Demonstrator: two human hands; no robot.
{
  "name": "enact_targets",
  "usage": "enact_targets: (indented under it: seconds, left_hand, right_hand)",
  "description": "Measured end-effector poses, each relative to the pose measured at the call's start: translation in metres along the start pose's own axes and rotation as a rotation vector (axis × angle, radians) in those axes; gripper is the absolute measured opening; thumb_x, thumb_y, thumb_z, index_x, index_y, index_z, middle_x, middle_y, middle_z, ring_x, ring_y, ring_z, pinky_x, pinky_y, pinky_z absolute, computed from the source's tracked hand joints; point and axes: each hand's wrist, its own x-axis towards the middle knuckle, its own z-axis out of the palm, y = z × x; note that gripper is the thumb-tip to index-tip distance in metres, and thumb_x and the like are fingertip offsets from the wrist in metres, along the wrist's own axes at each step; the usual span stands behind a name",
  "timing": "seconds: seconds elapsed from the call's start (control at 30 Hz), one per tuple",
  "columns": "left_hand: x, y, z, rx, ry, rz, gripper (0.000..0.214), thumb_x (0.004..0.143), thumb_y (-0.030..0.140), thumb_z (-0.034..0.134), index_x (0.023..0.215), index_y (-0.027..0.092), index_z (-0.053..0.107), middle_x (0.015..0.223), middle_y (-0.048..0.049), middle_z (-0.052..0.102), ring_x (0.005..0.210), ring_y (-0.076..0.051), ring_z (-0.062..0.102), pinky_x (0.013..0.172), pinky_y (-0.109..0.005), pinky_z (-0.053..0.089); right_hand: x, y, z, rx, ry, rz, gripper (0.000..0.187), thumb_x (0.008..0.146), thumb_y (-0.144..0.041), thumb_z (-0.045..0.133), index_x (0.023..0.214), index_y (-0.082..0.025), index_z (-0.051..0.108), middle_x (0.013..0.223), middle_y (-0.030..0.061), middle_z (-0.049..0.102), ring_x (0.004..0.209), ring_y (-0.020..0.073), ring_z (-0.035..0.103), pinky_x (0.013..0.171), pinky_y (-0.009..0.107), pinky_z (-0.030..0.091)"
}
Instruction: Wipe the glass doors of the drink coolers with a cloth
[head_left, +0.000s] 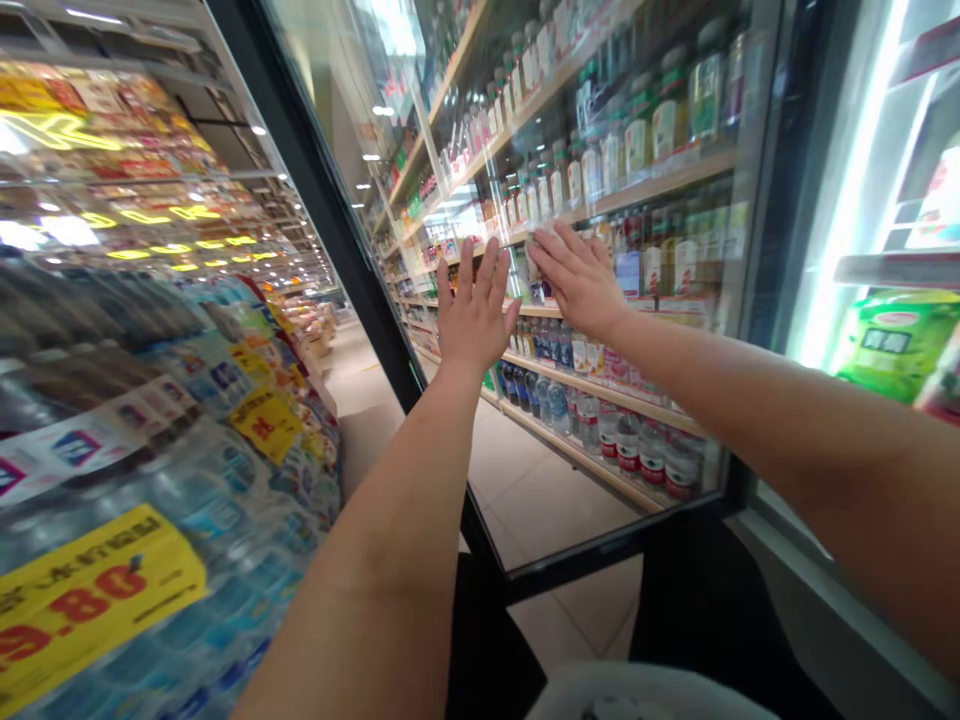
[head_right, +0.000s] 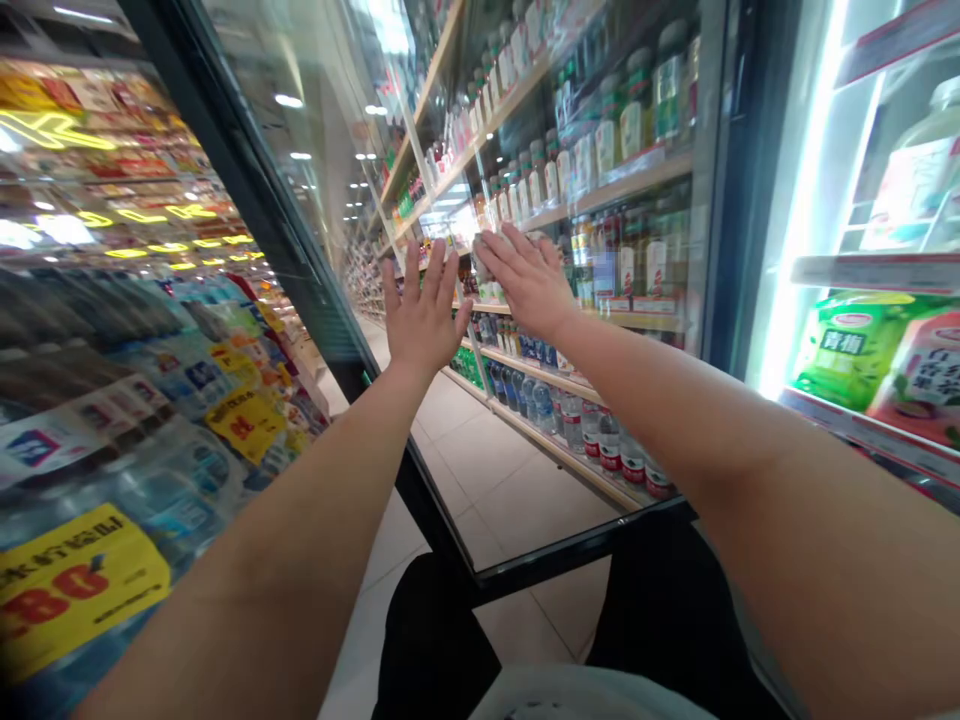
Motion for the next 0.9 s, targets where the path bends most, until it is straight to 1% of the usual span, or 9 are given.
enact_targets:
  seconds: [0.13,0.23,0.33,0.4,0.5,0.63,0.73,0.8,0.9]
  left_hand:
    - [0.0,-0.002,0.001,0.023,0.008,0.008,0.063,0.104,0.038,0.047,0.163,0.022,0.033,0.169,-0.004,0.023,0.159,-0.029,0.005,0.131,-0.057,-0.006]
    - [0.0,-0.002,0.002,0.013,0.011,0.005,0.062,0.104,0.039,0.047,0.163,0.022,0.033,0.169,-0.0037,0.024,0.159,-0.028,0.006,0.131,-0.058,-0.006]
    - [0.0,-0.001,0.001,-0.005,0.009,-0.005,0.062,0.104,0.039,0.047,0.163,0.023,0.033,0.169,-0.0033,0.024,0.159,-0.028,0.006,0.131,-0.058,-0.005]
    - [0.0,-0.001,0.0,0.003,0.009,-0.005,0.062,0.104,0.039,0.047,0.162,0.023,0.034,0.169,-0.0035,0.025,0.159,-0.028,0.006,0.131,-0.058,-0.005]
    - [0.0,0.0,-0.001,0.042,0.012,0.004,0.062,0.104,0.038,0.047,0.162,0.022,0.034,0.169,-0.0047,0.025,0.159,-0.028,0.007,0.131,-0.057,-0.005]
    - [-0.001,-0.002,0.001,0.081,0.016,0.017,0.062,0.105,0.039,0.047,0.162,0.021,0.032,0.169,-0.0055,0.024,0.159,-0.029,0.006,0.131,-0.058,-0.003]
    - [-0.001,-0.003,0.003,0.088,0.018,0.023,0.062,0.105,0.039,0.047,0.162,0.021,0.032,0.169,-0.0063,0.025,0.159,-0.029,0.006,0.131,-0.06,-0.002]
    - [-0.001,-0.003,0.005,0.099,0.021,0.025,0.062,0.105,0.039,0.046,0.163,0.021,0.031,0.169,-0.0061,0.025,0.159,-0.028,0.005,0.131,-0.06,-0.001]
    - [-0.002,-0.003,0.006,0.106,0.011,0.02,0.064,0.105,0.039,0.045,0.164,0.021,0.029,0.17,-0.0046,0.023,0.159,-0.028,0.001,0.131,-0.06,-0.002]
  right_hand:
    - [0.016,0.004,-0.006,0.021,0.019,0.041,0.061,0.102,-0.02,0.036,0.162,-0.028,0.035,0.168,0.0027,0.035,0.158,0.0275,0.024,0.127,0.06,0.021]
    - [0.032,0.006,-0.006,0.008,0.08,0.104,0.06,0.1,-0.02,0.035,0.16,-0.024,0.039,0.168,0.0033,0.034,0.158,0.0273,0.026,0.126,0.059,0.023]
    - [0.038,0.007,-0.002,-0.008,0.135,0.139,0.058,0.1,-0.02,0.035,0.157,-0.022,0.044,0.167,0.0029,0.036,0.157,0.0261,0.027,0.125,0.056,0.025]
    - [0.036,0.008,0.001,-0.017,0.16,0.151,0.058,0.1,-0.021,0.035,0.157,-0.023,0.044,0.167,0.002,0.037,0.157,0.0253,0.028,0.125,0.055,0.026]
    - [0.025,0.013,0.007,-0.048,0.176,0.151,0.059,0.099,-0.024,0.036,0.158,-0.024,0.042,0.166,0.0017,0.037,0.156,0.0255,0.029,0.124,0.055,0.028]
    - [0.008,0.019,0.015,-0.085,0.189,0.158,0.06,0.098,-0.028,0.038,0.159,-0.022,0.04,0.167,0.0048,0.037,0.156,0.0274,0.028,0.123,0.056,0.029]
    - [0.004,0.019,0.019,-0.086,0.187,0.184,0.06,0.099,-0.027,0.038,0.158,-0.021,0.042,0.167,0.0076,0.036,0.156,0.0293,0.027,0.122,0.058,0.028]
    - [0.004,0.022,0.016,-0.097,0.165,0.14,0.061,0.099,-0.026,0.038,0.159,-0.019,0.04,0.167,0.0089,0.035,0.157,0.0302,0.026,0.122,0.059,0.027]
    - [0.01,0.032,0.004,-0.1,0.067,-0.05,0.062,0.099,-0.027,0.04,0.161,-0.02,0.037,0.168,0.0075,0.035,0.157,0.0292,0.024,0.123,0.058,0.025]
